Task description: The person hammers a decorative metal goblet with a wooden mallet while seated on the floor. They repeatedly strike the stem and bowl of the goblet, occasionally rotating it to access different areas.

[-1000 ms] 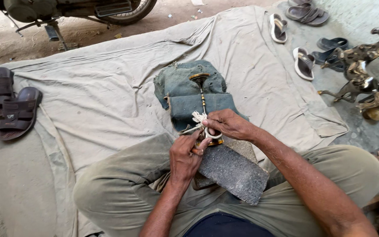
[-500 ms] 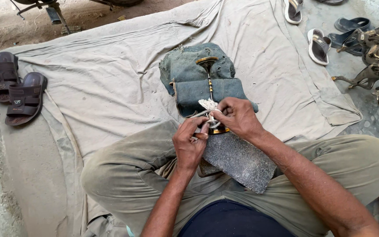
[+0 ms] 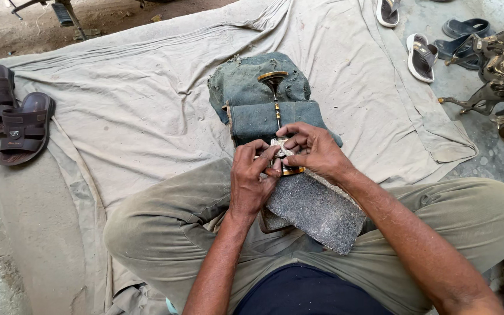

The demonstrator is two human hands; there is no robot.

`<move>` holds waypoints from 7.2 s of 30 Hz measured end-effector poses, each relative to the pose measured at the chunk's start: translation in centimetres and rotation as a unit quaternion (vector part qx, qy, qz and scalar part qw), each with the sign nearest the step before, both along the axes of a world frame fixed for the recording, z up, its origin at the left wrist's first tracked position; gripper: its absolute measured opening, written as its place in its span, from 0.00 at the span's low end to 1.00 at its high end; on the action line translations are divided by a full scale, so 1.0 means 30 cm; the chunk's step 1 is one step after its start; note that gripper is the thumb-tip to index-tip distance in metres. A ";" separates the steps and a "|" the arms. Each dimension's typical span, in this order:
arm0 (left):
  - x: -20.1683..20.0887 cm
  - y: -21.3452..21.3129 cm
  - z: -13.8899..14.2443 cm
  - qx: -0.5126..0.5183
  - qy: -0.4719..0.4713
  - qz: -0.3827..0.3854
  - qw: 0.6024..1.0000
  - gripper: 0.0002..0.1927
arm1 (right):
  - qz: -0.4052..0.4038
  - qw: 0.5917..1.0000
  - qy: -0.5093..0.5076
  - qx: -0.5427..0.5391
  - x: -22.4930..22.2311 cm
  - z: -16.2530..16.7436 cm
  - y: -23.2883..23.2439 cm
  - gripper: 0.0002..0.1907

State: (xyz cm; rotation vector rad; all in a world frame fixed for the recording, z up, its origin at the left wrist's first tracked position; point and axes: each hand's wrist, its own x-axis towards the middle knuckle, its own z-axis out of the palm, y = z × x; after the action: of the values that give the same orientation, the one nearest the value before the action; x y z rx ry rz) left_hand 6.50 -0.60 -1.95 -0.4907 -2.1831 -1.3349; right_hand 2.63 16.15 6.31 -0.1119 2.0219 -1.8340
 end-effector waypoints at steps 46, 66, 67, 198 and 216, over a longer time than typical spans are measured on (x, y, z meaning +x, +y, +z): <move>-0.030 -0.138 0.026 0.130 -0.200 -0.027 0.971 0.06 | 0.073 0.749 0.493 0.437 0.035 -0.130 -0.104 0.19; -0.038 -0.151 -0.027 0.002 -0.047 -0.142 0.989 0.18 | 0.067 0.834 0.453 0.309 0.023 -0.116 -0.035 0.07; -0.033 -0.156 -0.029 -0.036 -0.037 -0.141 0.989 0.23 | 0.076 0.837 0.444 0.310 0.019 -0.104 -0.016 0.08; -0.202 0.176 0.194 -0.173 -0.271 -0.166 0.932 0.25 | -0.094 0.980 0.047 0.166 0.091 -0.246 0.644 0.15; -0.203 0.191 0.208 -0.206 -0.297 -0.175 0.916 0.22 | 0.005 0.914 0.110 0.391 0.067 -0.209 0.675 0.17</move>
State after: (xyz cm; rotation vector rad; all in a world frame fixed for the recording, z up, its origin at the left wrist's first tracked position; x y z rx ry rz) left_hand 0.40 5.12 4.30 -0.7358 -3.0292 -1.3172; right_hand 4.63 36.39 0.04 -0.0959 2.7433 -0.9082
